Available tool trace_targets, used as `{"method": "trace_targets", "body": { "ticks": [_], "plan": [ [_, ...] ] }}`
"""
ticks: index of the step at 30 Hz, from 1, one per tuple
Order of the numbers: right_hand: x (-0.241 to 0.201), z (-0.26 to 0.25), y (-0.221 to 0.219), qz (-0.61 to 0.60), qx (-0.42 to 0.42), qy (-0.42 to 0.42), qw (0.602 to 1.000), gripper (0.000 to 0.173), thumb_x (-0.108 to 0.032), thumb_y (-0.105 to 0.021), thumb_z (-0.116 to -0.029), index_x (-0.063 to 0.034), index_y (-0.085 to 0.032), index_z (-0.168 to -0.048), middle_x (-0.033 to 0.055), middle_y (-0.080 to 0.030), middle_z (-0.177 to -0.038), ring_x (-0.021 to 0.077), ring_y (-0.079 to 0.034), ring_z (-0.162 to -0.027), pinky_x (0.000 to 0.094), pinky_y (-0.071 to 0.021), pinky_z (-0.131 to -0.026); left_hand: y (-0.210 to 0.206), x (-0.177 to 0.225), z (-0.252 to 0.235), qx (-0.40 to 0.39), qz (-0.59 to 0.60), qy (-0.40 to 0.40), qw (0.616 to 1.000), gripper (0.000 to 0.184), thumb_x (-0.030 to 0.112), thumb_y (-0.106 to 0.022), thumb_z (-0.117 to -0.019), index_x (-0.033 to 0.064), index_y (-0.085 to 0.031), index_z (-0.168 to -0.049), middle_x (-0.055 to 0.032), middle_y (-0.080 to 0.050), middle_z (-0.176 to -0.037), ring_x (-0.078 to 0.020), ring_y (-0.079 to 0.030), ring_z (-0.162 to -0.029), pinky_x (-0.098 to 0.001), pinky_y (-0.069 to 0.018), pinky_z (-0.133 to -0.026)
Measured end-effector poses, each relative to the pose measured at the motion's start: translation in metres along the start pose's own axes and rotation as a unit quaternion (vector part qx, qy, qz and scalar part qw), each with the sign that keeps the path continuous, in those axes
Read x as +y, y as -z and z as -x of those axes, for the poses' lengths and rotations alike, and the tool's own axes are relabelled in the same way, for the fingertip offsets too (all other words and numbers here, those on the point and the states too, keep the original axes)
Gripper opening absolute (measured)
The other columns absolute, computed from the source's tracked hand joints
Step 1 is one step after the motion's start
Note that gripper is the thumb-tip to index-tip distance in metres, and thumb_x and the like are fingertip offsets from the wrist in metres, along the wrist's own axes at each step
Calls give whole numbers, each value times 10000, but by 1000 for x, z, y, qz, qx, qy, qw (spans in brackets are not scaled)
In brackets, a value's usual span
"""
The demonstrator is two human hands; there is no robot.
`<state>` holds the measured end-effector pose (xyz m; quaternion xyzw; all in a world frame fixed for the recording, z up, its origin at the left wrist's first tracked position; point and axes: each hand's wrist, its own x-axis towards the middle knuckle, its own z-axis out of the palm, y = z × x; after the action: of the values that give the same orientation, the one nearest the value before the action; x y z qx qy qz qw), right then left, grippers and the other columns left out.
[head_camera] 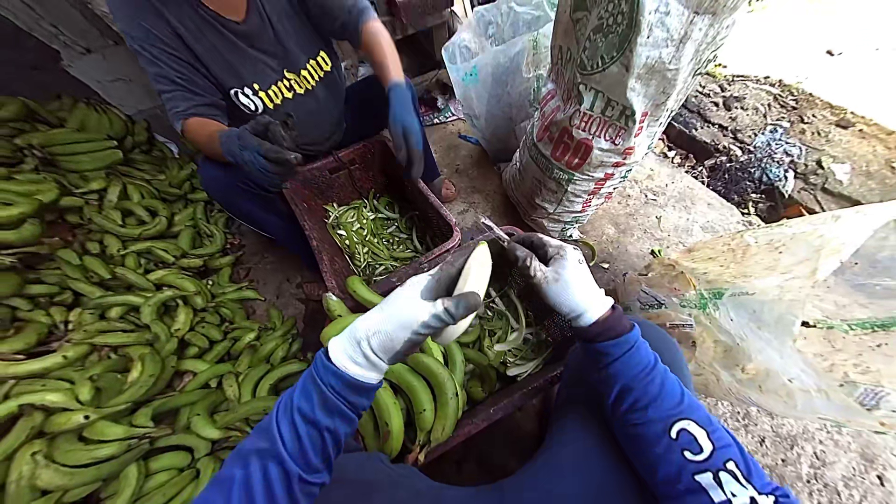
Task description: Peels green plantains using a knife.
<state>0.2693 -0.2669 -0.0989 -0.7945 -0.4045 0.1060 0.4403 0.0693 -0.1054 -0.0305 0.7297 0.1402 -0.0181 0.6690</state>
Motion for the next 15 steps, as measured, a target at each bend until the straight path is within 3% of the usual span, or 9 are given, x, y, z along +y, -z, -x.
{"method": "trace_targets", "body": {
  "ticks": [3,5,8,10,11,13,15],
  "plan": [
    [-8,13,3,-10,38,67,997,393,-479,-647,-972,-189,-718,-1228,-2,-725,-1069,116,-688,-930,423,-597,-823,1,8,-1,91,-213,5,973,784,342,-789,-873,345,-414,-1561,20,-686,-1269,-105,-697,-1031,-367,-611,-880],
    [-14,19,2,17,43,118,992,422,-486,-679,-947,-173,-728,-1225,13,-712,-1071,135,-682,-941,421,-598,-810,3,4,-3,114,-307,7,945,798,369,-800,-870,353,-407,-1563,36,-632,-1369,-90,-647,-1157,-404,-569,-978],
    [-9,11,-3,110,21,40,993,421,-548,-602,-981,-212,-743,-1193,36,-728,-1039,215,-700,-930,520,-578,-790,2,-1,-2,94,-364,-13,927,748,376,-775,-893,329,-436,-1558,44,-568,-1460,-88,-566,-1288,-405,-501,-1079],
    [0,2,-2,120,15,-34,992,448,-567,-561,-1001,-210,-728,-1214,66,-733,-1086,266,-701,-1001,595,-552,-856,1,2,-2,89,-362,-27,928,734,363,-770,-897,349,-440,-1553,59,-584,-1432,-68,-587,-1249,-386,-521,-1055],
    [2,1,0,98,24,-42,994,456,-576,-555,-1003,-218,-725,-1227,50,-738,-1091,243,-703,-1001,585,-552,-870,1,5,-2,93,-348,-30,932,715,343,-757,-913,347,-438,-1553,60,-607,-1406,-65,-614,-1211,-383,-540,-1032],
    [1,4,3,46,46,-3,998,438,-551,-572,-1000,-219,-713,-1249,14,-734,-1084,170,-700,-950,506,-576,-842,5,4,-3,134,-260,-43,955,578,294,-694,-965,290,-503,-1511,28,-713,-1222,-96,-706,-1003,-376,-613,-871],
    [-2,13,2,-13,40,59,997,418,-488,-619,-992,-191,-699,-1275,3,-718,-1133,115,-688,-978,419,-592,-862,12,-2,-5,168,-106,-42,979,451,313,-567,-1041,215,-528,-1479,-17,-751,-1128,-149,-730,-934,-382,-621,-814]
  ]
}}
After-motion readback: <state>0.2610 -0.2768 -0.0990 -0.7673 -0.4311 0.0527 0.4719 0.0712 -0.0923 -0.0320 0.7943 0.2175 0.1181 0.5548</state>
